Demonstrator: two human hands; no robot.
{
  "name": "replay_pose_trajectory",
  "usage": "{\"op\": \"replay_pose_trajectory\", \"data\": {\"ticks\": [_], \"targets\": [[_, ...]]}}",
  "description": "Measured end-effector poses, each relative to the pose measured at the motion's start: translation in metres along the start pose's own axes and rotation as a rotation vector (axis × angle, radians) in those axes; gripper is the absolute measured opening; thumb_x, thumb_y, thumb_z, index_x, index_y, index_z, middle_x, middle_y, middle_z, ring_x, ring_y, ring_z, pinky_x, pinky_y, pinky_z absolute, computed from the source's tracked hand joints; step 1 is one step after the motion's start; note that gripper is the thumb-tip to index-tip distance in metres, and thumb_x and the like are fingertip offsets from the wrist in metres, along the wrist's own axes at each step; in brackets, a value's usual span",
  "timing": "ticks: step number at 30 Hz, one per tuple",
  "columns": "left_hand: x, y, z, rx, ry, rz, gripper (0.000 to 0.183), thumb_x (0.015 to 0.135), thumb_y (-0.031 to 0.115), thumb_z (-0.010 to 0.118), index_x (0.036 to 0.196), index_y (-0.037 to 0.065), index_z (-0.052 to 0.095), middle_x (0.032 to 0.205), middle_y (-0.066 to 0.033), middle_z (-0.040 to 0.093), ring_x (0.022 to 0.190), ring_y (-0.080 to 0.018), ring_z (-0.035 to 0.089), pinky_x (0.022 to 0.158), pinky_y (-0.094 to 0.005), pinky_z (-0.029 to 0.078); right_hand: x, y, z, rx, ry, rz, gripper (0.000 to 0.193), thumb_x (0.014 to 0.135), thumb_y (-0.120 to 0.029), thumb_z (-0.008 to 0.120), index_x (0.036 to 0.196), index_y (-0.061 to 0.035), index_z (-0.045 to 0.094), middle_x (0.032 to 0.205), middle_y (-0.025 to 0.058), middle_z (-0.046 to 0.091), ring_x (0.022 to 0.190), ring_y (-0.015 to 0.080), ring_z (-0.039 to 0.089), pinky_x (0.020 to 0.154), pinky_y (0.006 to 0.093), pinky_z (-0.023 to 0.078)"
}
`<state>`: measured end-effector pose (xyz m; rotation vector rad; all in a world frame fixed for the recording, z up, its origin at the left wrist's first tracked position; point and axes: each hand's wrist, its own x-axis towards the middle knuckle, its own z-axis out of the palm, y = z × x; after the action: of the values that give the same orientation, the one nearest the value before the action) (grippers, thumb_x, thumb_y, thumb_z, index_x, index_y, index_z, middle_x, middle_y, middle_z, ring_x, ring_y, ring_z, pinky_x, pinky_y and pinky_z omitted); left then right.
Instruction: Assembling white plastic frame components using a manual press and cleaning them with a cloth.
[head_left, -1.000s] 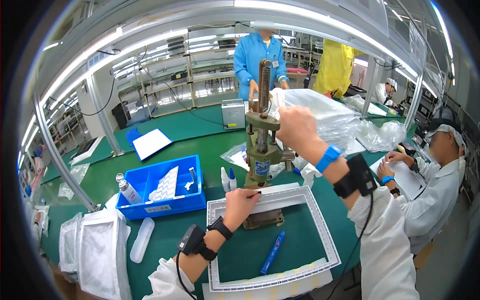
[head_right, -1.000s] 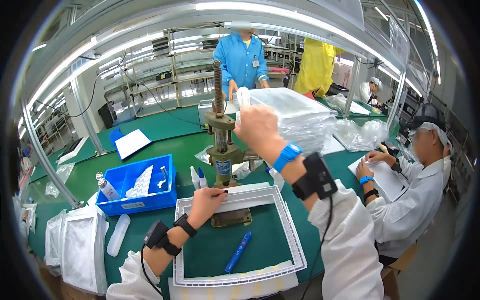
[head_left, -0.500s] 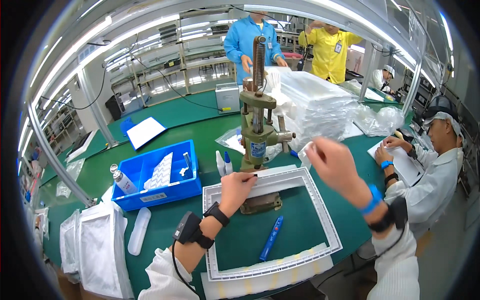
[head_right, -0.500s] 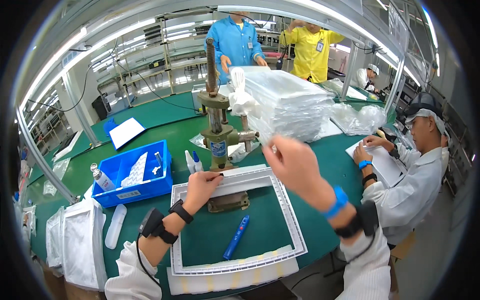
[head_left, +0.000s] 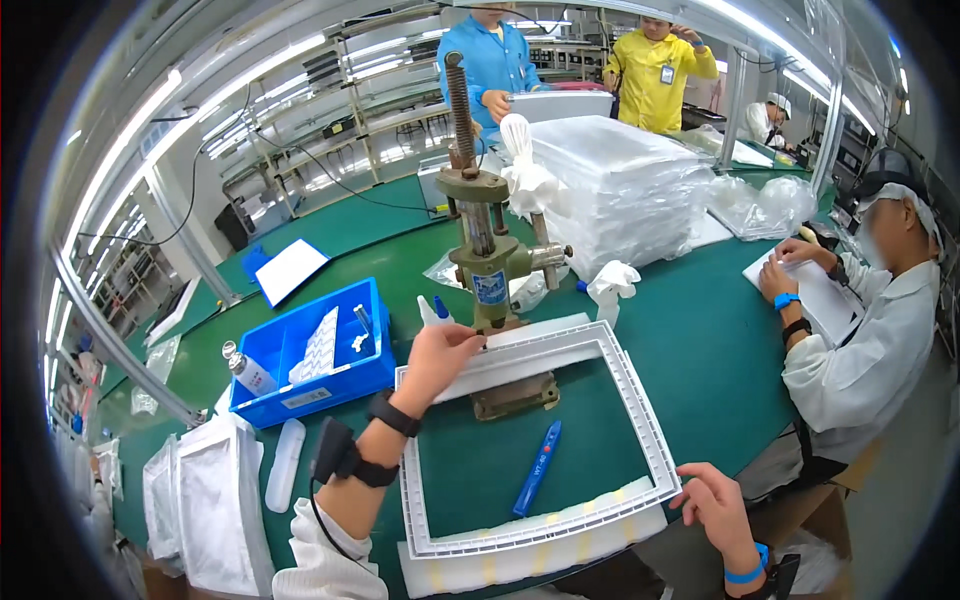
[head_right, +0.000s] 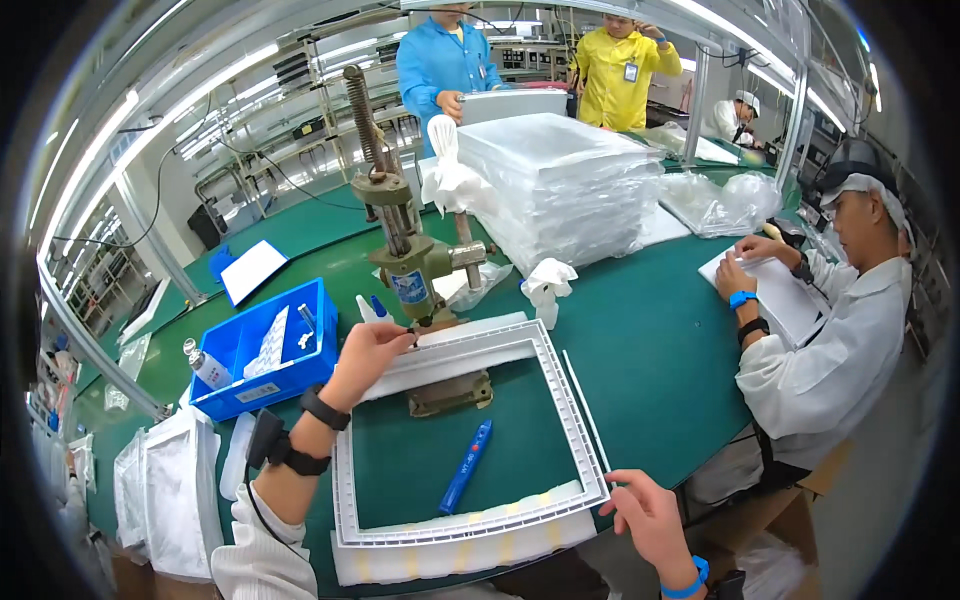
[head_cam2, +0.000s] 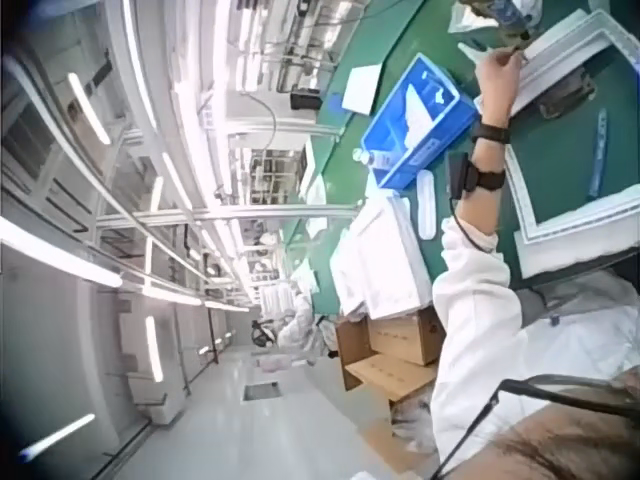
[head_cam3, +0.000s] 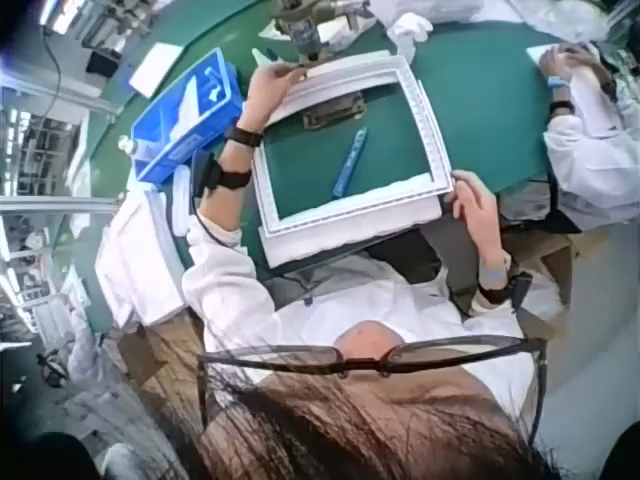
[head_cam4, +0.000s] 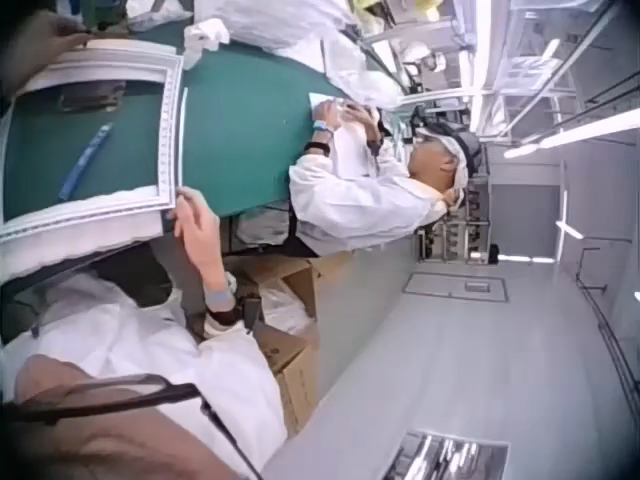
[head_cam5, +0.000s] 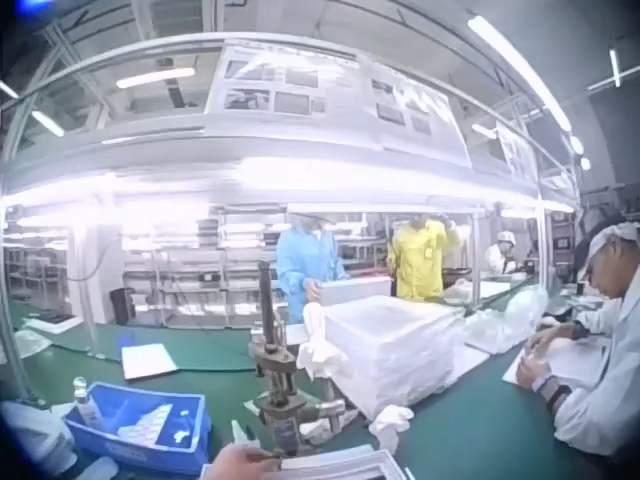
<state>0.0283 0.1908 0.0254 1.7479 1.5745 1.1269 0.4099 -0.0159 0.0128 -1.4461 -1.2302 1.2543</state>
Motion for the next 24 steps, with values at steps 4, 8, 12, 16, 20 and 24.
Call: {"op": "replay_pose_trajectory", "data": {"ticks": [4, 8, 12, 16, 20, 24], "targets": [[-0.007, -0.006, -0.041, 0.025, -0.178, -0.094, 0.027, 0.085, 0.018, 0.071, 0.096, -0.006, 0.070, 0.076, -0.0066, 0.068, 0.067, -0.0110, 0.057, 0.062, -0.0263, 0.046, 0.012, 0.000, 0.005, 0.061, -0.029, 0.044, 0.028, 0.094, -0.013, 0.057, 0.115, 0.0055, 0.059, 0.069, 0.0072, 0.064, 0.058, 0.0092, 0.057, 0.053, 0.0243, 0.044], [-0.040, -0.010, -0.080, 0.000, -0.105, -0.232, 0.026, 0.088, 0.020, 0.068, 0.103, -0.002, 0.070, 0.097, -0.0059, 0.069, 0.084, -0.0116, 0.060, 0.073, -0.0275, 0.048, 0.013, 0.004, 0.006, 0.046, -0.057, 0.071, 0.027, 0.094, -0.012, 0.059, 0.115, 0.0047, 0.059, 0.069, 0.0064, 0.062, 0.060, 0.0098, 0.057, 0.054, 0.0240, 0.044], [-0.061, -0.007, -0.085, -0.266, -0.077, -0.398, 0.025, 0.091, 0.023, 0.065, 0.108, 0.004, 0.068, 0.110, -0.0036, 0.067, 0.096, -0.0128, 0.060, 0.082, -0.0347, 0.052, 0.013, 0.005, 0.007, 0.154, -0.074, 0.069, 0.025, 0.094, -0.012, 0.058, 0.113, 0.0041, 0.059, 0.072, 0.0056, 0.063, 0.061, 0.0092, 0.057, 0.055, 0.0234, 0.043], [-0.066, -0.005, -0.088, -0.341, -0.094, -0.438, 0.018, 0.092, 0.022, 0.065, 0.101, 0.006, 0.066, 0.102, -0.0016, 0.065, 0.094, -0.0121, 0.060, 0.082, -0.0379, 0.053, 0.015, 0.004, -0.001, 0.122, -0.028, -0.009, 0.023, 0.096, -0.013, 0.055, 0.112, 0.0028, 0.059, 0.075, 0.0041, 0.063, 0.062, 0.0073, 0.055, 0.053, 0.0214, 0.040], [-0.080, -0.002, -0.085, -0.457, -0.093, -0.439, 0.016, 0.093, 0.021, 0.064, 0.101, 0.007, 0.066, 0.101, -0.0007, 0.065, 0.096, -0.0133, 0.060, 0.082, -0.0394, 0.053, 0.005, -0.006, -0.013, 0.127, -0.019, -0.016, 0.023, 0.097, -0.014, 0.053, 0.111, 0.0022, 0.060, 0.075, 0.0027, 0.063, 0.061, 0.0055, 0.053, 0.054, 0.0197, 0.039], [-0.113, 0.009, -0.096, -0.728, -0.034, -0.432, 0.016, 0.093, 0.018, 0.063, 0.103, 0.006, 0.066, 0.104, -0.0023, 0.065, 0.099, -0.0152, 0.060, 0.083, -0.0370, 0.052, 0.001, -0.010, -0.030, 0.144, -0.017, 0.007, 0.023, 0.096, -0.015, 0.054, 0.108, 0.0024, 0.062, 0.075, 0.0020, 0.063, 0.060, 0.0057, 0.053, 0.054, 0.0200, 0.040]]}}
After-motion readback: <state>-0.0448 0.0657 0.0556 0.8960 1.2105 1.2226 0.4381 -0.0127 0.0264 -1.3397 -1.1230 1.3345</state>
